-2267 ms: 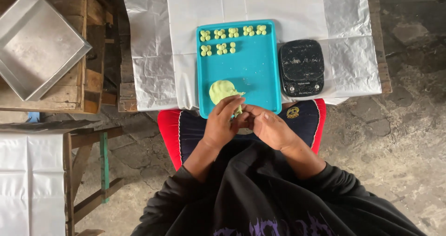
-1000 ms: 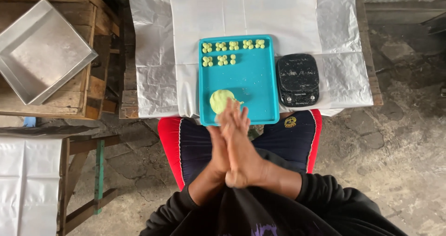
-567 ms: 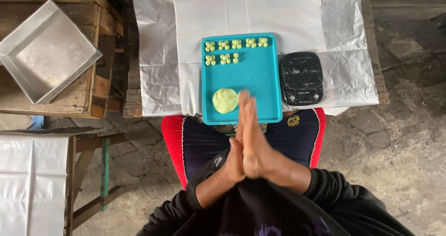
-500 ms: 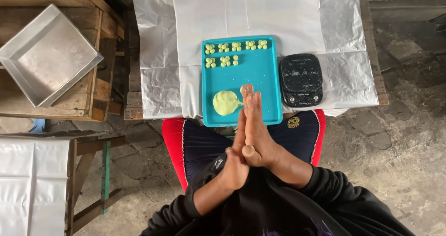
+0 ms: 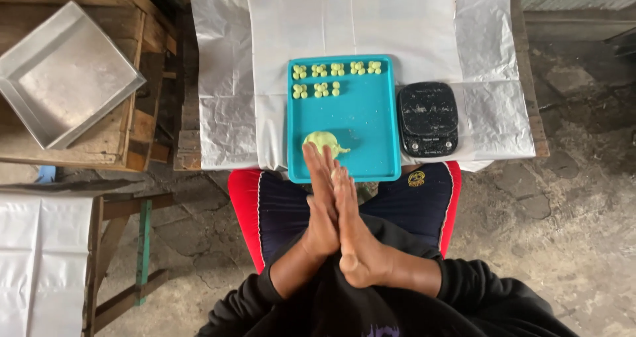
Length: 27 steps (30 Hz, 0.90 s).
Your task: Pinching off small pieces of dough from a larger mass and rolling them into small balls before placing them on a tray.
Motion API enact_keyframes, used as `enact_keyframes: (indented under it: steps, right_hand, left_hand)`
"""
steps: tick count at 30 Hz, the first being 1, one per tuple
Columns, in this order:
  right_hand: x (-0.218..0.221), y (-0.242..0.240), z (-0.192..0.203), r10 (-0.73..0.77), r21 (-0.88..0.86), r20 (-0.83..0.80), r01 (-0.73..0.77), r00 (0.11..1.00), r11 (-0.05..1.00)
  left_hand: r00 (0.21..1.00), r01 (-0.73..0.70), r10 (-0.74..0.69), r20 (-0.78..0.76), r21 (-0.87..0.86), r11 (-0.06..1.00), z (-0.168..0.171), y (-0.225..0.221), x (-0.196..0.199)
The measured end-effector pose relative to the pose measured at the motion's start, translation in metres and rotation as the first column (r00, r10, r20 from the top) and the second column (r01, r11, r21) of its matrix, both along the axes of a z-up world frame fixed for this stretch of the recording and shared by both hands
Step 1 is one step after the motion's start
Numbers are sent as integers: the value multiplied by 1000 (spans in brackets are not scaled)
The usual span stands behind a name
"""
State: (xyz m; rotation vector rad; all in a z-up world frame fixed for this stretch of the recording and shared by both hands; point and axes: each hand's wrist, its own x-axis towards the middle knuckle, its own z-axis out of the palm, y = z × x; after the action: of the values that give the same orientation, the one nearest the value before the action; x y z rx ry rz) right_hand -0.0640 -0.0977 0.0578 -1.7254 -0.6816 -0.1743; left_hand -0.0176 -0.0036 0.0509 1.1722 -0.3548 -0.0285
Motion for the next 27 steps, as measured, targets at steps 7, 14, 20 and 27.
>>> enact_keyframes:
  steps: [7, 14, 20, 27]
  right_hand:
    - [43, -20, -45, -135, -30, 127, 139, 983, 990]
    - [34, -16, -51, -119, -17, 97, 121, 988, 992]
    - [23, -2, -23, -174, -209, 227, 222, 958, 952]
    - [62, -28, -52, -239, -145, 279, 287, 930, 947]
  left_hand:
    - [990, 127, -134, 54, 107, 986, 10, -4, -25]
    - [970, 221, -228, -86, -83, 972, -27, -7, -13]
    - [982, 170, -178, -67, -101, 980, -15, -7, -9]
    - [985, 123, -138, -105, -136, 983, -33, -18, -12]
